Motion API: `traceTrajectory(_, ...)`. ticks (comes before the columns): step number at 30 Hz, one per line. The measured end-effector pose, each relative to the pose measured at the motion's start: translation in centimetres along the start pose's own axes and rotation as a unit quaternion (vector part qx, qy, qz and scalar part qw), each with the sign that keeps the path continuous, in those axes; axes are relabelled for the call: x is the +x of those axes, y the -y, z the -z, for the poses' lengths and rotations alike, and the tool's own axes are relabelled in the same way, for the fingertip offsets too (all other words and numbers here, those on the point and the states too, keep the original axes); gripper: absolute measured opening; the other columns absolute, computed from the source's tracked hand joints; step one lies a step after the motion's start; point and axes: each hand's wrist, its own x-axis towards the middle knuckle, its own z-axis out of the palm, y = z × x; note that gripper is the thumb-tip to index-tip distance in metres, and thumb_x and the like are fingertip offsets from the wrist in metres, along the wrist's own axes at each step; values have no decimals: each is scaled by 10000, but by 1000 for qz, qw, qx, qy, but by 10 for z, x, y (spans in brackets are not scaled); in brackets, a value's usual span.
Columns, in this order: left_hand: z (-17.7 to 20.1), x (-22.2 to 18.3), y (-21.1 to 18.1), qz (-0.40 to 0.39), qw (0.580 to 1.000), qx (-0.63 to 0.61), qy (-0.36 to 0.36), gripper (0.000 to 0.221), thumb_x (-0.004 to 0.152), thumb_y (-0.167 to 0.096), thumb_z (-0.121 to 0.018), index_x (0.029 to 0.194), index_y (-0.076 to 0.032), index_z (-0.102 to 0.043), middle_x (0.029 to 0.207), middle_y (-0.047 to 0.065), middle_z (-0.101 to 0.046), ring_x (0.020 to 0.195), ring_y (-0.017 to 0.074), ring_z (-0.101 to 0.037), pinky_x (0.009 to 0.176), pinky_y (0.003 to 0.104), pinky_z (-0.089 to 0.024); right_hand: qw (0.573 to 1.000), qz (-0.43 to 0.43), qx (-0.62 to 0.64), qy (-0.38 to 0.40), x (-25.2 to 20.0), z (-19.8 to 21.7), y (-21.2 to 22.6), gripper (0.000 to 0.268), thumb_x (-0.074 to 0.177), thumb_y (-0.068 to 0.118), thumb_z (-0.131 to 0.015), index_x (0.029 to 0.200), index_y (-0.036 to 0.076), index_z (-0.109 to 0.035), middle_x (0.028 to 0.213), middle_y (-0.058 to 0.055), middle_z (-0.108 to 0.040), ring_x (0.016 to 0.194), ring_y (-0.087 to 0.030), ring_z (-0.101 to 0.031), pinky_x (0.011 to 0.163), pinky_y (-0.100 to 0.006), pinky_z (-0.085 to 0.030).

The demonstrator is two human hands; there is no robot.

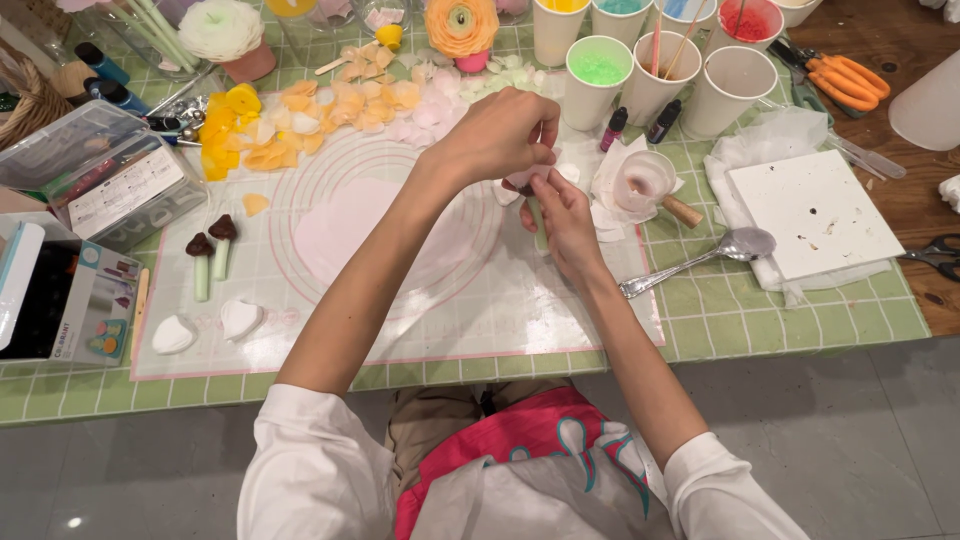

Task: The recorder is assembling a decorative flower by attaching multiple pink petals onto a green stem-like base.

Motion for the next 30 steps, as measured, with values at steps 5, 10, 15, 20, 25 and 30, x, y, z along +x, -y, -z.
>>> traceTrajectory(5,-2,0,-1,-1,1000,0,4,168,759,-141,-819,806,-49,-685,779,95,-715,759,262,-698,671,407,-519,997,12,-76,-21,-1,-2,0,355,1081,289,-550,1271,-4,-610,1111,-115,-730,655,-75,-489,587,-218,-406)
traceTrajectory(10,0,1,-3,2,1000,3,3,185,750,-148,-830,799,-48,-683,772,91,-713,756,261,-698,672,406,-518,995,21,-101,-19,-1,-4,2,363,1086,314,-561,1252,-2,-624,1078,-105,-728,637,-66,-469,579,-205,-389)
traceTrajectory(15,0,-1,-2,4,1000,-8,-4,179,747,-139,-826,794,-46,-681,769,91,-709,751,257,-696,665,402,-519,994,18,-107,-20,-3,-7,6,365,1085,316,-565,1259,1,-625,1091,-95,-727,648,-63,-468,598,-200,-394)
traceTrajectory(20,2,-3,-1,-10,1000,-17,-15,190,744,-138,-834,787,-36,-679,755,95,-700,738,256,-687,654,400,-508,994,14,-109,-20,-3,-9,7,364,1082,299,-552,1294,6,-598,1124,-91,-731,660,-59,-476,607,-200,-403)
traceTrajectory(25,6,-4,-2,3,998,-57,-11,193,758,-156,-832,797,-37,-684,723,76,-695,714,225,-683,650,376,-504,1000,24,-8,18,-1,0,0,350,1117,279,-509,1324,0,-555,1197,-103,-705,778,-99,-572,696,-245,-475)
traceTrajectory(30,4,-12,2,3,993,-110,-35,200,837,-208,-809,879,-35,-717,752,76,-691,704,198,-655,662,363,-510,998,39,-38,-21,-2,-6,5,361,1120,294,-506,1318,-1,-564,1160,-104,-708,734,-90,-544,664,-235,-451)
